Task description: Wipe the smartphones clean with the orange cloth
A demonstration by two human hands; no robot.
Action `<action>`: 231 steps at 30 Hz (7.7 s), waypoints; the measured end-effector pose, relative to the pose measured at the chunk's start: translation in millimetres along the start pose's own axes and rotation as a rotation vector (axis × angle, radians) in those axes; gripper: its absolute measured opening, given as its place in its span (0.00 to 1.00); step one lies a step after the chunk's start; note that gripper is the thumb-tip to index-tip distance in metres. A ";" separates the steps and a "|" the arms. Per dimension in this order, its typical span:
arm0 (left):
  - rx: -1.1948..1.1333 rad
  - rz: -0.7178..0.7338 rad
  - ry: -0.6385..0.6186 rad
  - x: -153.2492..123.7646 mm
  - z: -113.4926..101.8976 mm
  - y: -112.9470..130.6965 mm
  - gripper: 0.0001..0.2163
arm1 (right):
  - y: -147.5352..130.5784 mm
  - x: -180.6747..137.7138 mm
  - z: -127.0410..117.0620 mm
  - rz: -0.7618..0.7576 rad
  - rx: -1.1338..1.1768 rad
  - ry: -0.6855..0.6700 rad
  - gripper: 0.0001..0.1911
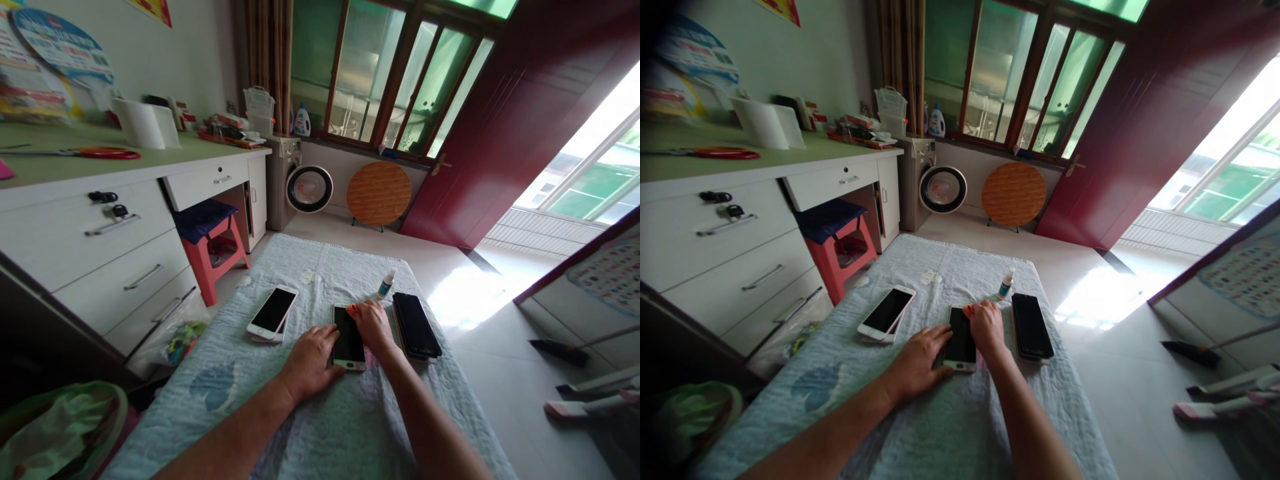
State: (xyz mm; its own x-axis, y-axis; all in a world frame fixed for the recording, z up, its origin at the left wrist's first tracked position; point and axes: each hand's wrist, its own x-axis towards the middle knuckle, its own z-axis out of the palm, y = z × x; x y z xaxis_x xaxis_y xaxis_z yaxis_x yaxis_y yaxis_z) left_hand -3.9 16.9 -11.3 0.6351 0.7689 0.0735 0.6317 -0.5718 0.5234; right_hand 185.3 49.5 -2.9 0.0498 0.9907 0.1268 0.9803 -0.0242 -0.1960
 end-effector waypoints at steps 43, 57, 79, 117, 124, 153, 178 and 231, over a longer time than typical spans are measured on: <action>-0.044 -0.028 0.023 -0.6 -6.0 6.1 0.30 | -28.7 8.5 7.7 -0.155 -0.014 -0.027 0.14; -0.063 -0.025 0.040 -1.8 -1.6 2.8 0.30 | -22.8 4.0 7.6 -0.113 -0.053 -0.016 0.12; -0.051 -0.016 0.028 -1.3 -3.1 1.3 0.31 | -9.3 -0.5 -6.4 -0.009 -0.138 -0.014 0.18; -0.022 -0.027 0.025 -1.4 0.7 2.4 0.31 | -5.5 5.7 6.0 0.064 0.041 0.006 0.17; -0.021 -0.027 0.026 -0.4 0.8 1.7 0.30 | -9.6 7.1 11.7 0.133 0.026 0.011 0.17; 0.064 -0.021 0.067 -2.8 -0.9 4.8 0.27 | -6.6 14.6 26.0 -0.104 0.183 0.082 0.14; 0.045 0.022 0.005 -2.1 -6.1 -1.6 0.28 | -16.3 15.2 24.3 -0.125 0.217 0.098 0.14; 0.097 0.070 0.034 -2.2 -5.2 5.6 0.17 | -28.4 14.0 25.8 -0.366 0.397 0.023 0.14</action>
State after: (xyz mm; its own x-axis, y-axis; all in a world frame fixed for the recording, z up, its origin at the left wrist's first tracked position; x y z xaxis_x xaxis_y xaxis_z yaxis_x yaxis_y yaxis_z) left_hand -4.0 13.5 -4.2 0.6646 0.7346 0.1368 0.6275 -0.6481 0.4315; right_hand 153.2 67.5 -20.7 -0.2730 0.9215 0.2762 0.7872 0.3790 -0.4866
